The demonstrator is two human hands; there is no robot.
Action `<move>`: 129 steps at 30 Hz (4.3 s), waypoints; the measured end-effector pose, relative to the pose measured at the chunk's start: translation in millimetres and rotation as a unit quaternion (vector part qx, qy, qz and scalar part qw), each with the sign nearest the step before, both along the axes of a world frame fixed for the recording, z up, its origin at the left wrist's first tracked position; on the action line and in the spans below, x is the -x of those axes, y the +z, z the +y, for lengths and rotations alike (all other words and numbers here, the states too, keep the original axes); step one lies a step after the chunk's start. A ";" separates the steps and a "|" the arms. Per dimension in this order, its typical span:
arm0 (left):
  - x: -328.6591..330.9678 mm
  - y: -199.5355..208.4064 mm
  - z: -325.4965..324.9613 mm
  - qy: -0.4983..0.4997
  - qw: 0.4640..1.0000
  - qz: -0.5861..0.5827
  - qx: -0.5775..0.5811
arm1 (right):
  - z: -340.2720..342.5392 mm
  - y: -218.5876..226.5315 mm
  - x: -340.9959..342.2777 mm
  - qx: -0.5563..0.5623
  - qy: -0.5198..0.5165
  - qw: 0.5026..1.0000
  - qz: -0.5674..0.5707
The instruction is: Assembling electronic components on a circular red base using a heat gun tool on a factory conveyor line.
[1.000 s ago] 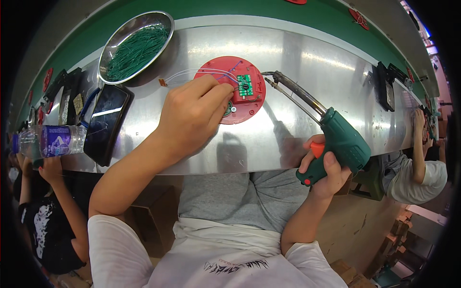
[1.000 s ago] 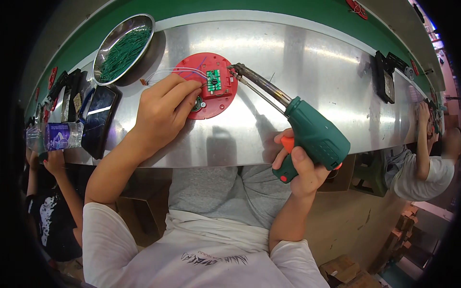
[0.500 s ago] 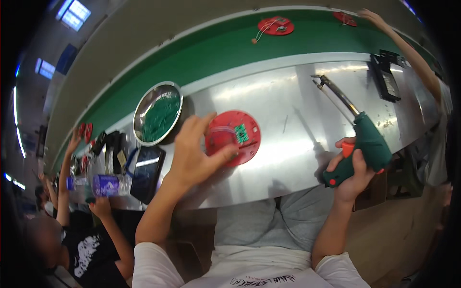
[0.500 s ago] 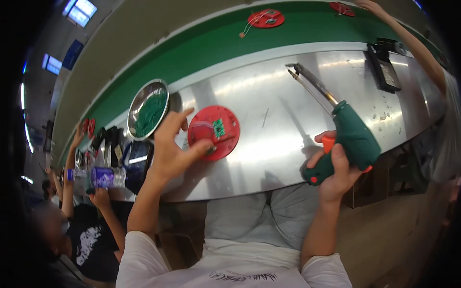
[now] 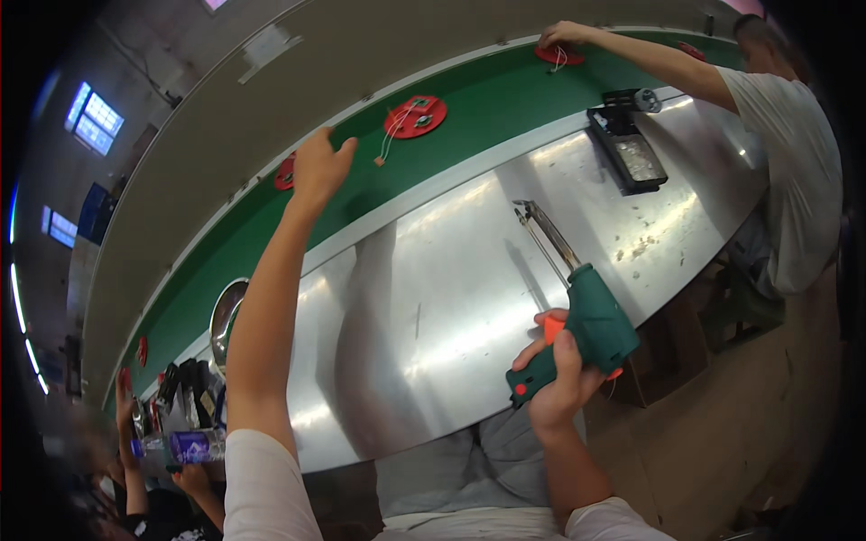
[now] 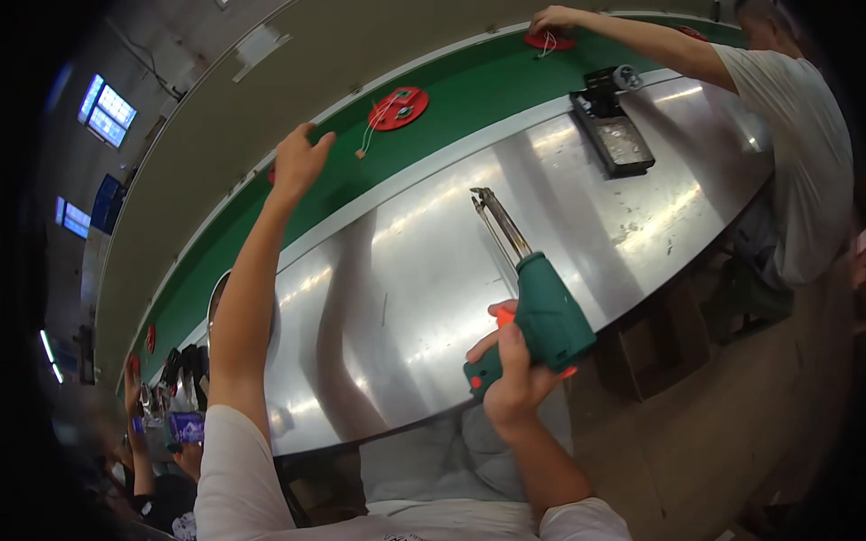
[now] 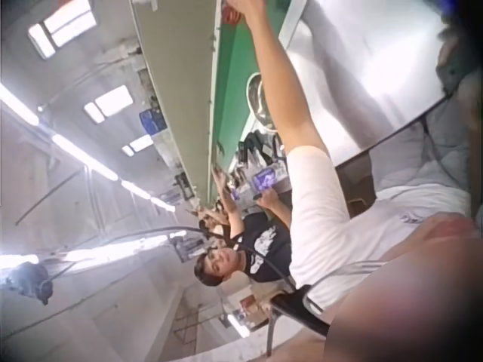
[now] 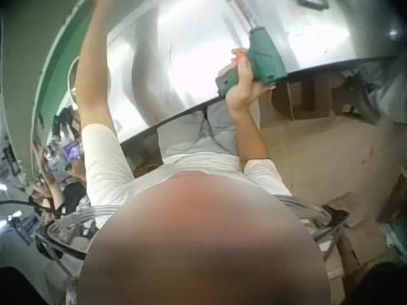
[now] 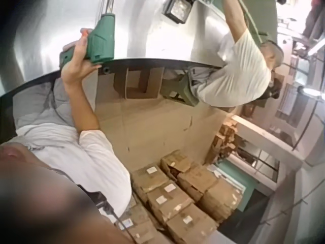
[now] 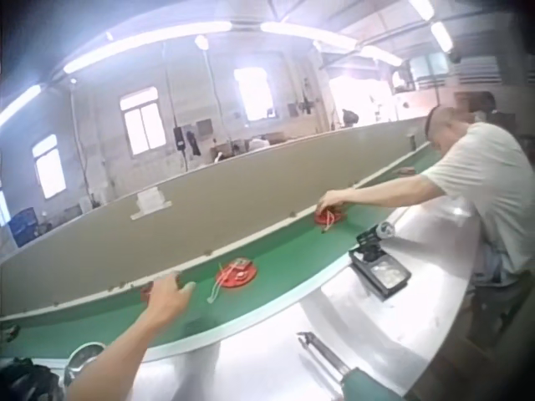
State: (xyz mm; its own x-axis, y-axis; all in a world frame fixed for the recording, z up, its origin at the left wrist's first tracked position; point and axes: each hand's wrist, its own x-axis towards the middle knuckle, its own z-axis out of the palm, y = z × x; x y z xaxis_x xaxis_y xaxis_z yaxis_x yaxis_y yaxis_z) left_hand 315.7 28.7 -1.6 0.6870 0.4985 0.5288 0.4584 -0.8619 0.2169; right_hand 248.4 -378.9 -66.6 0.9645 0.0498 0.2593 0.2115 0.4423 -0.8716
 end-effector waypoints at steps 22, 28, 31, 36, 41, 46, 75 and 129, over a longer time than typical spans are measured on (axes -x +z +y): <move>-9.0 33.3 -38.4 -0.151 0.912 -0.129 0.360 | -1.7 6.4 3.7 -0.055 0.056 0.996 0.053; 126.9 59.4 -69.7 -0.210 0.913 -0.116 0.329 | 0.3 4.3 5.6 -0.024 0.027 0.999 0.033; 187.1 64.0 -81.8 -0.114 0.962 0.079 0.234 | 2.9 9.9 7.5 -0.014 0.033 0.999 0.040; 247.3 27.4 -97.2 -0.155 0.936 0.201 0.242 | 4.6 6.6 8.4 -0.007 0.023 0.999 0.033; 279.4 8.6 -104.9 -0.142 0.960 0.133 0.200 | 7.2 7.0 9.3 -0.001 0.030 0.999 0.044; 288.4 -20.2 -116.8 -0.062 0.965 0.008 0.256 | 12.4 9.1 15.3 0.036 0.035 0.998 0.035; 300.7 -10.6 -109.5 -0.204 0.942 0.032 0.263 | 10.4 11.6 16.5 0.076 0.031 0.997 0.008; 290.7 -27.1 -129.9 -0.111 0.958 -0.227 0.134 | 2.8 -10.7 -3.5 0.074 0.065 0.991 0.085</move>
